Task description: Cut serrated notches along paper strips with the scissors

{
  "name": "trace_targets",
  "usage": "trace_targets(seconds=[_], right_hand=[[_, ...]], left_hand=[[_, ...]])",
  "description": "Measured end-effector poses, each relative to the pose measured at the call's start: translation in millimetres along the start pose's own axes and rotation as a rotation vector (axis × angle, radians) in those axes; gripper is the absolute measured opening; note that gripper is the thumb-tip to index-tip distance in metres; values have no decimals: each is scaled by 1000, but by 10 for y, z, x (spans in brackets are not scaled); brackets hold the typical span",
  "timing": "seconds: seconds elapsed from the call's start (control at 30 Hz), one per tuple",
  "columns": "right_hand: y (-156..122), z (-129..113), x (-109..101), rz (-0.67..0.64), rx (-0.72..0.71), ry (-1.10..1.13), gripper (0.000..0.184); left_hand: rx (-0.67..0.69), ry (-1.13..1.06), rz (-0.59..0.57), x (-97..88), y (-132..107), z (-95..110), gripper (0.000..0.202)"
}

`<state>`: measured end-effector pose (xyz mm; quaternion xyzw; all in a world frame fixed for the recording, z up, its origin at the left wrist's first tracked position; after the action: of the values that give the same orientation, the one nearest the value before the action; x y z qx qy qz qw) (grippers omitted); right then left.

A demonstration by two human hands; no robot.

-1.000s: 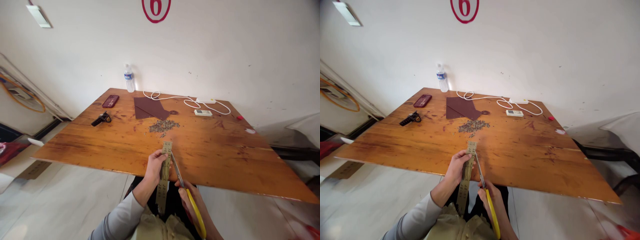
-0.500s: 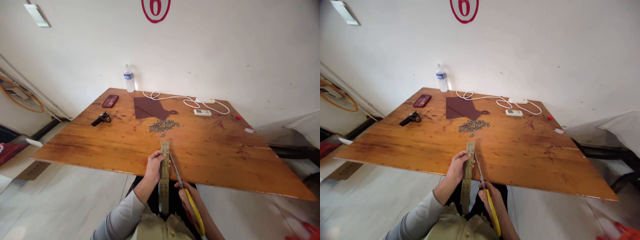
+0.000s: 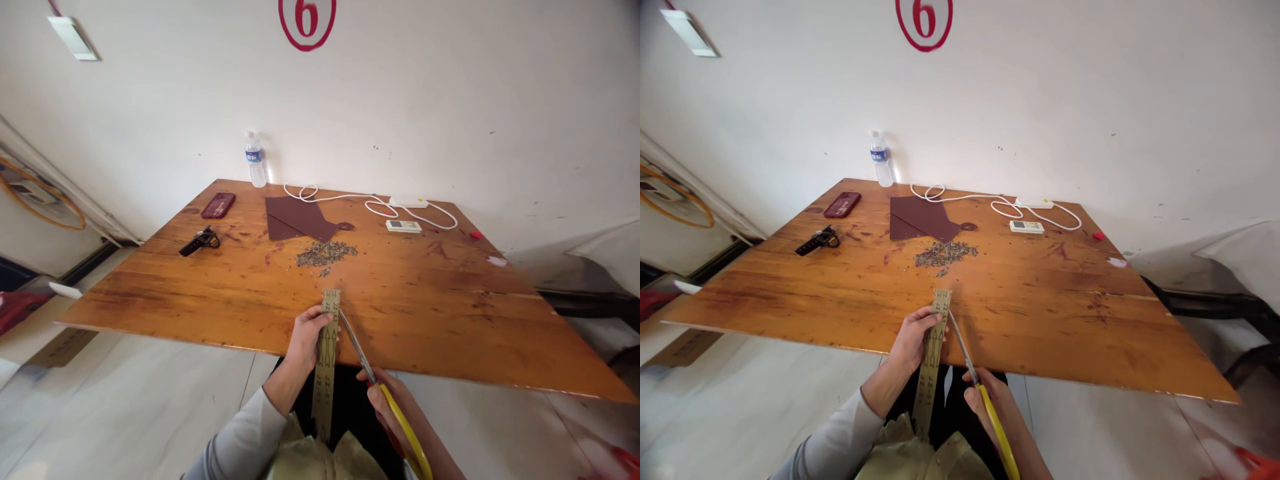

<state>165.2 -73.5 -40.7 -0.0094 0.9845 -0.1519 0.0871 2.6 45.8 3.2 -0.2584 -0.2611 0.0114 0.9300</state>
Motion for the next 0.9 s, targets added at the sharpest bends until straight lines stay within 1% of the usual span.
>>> trace_targets(seconds=[0.2, 0.47, 0.6, 0.77, 0.83, 0.9], right_hand=[[28, -29, -67, -17, 53, -7, 48], [5, -62, -92, -94, 32, 83, 60], [31, -61, -114, -129, 47, 75, 66], [26, -66, -146, -109, 66, 78, 56], [11, -66, -143, -105, 72, 73, 56], [-3, -75, -133, -98, 42, 50, 56]], left_hand=[[-50, 74, -35, -19, 6, -20, 28], [-49, 28, -48, -37, 22, 2, 29], [-60, 28, -49, -32, 6, 18, 29], [-74, 37, -29, -34, -19, 16, 29], [-74, 39, -25, -36, -19, 9, 30], [-78, 46, -34, -37, -16, -1, 30]])
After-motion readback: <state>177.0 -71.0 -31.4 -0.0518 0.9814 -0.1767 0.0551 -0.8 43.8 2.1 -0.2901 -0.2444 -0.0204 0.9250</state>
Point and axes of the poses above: each hand's wrist, its own y-axis towards the middle knuckle, its own x-axis out of the palm, z = x × y, the point moved 3 cm from there along y, towards the middle knuckle, and after that the axes turned 2 degrees about z, right-handed, at the moved point
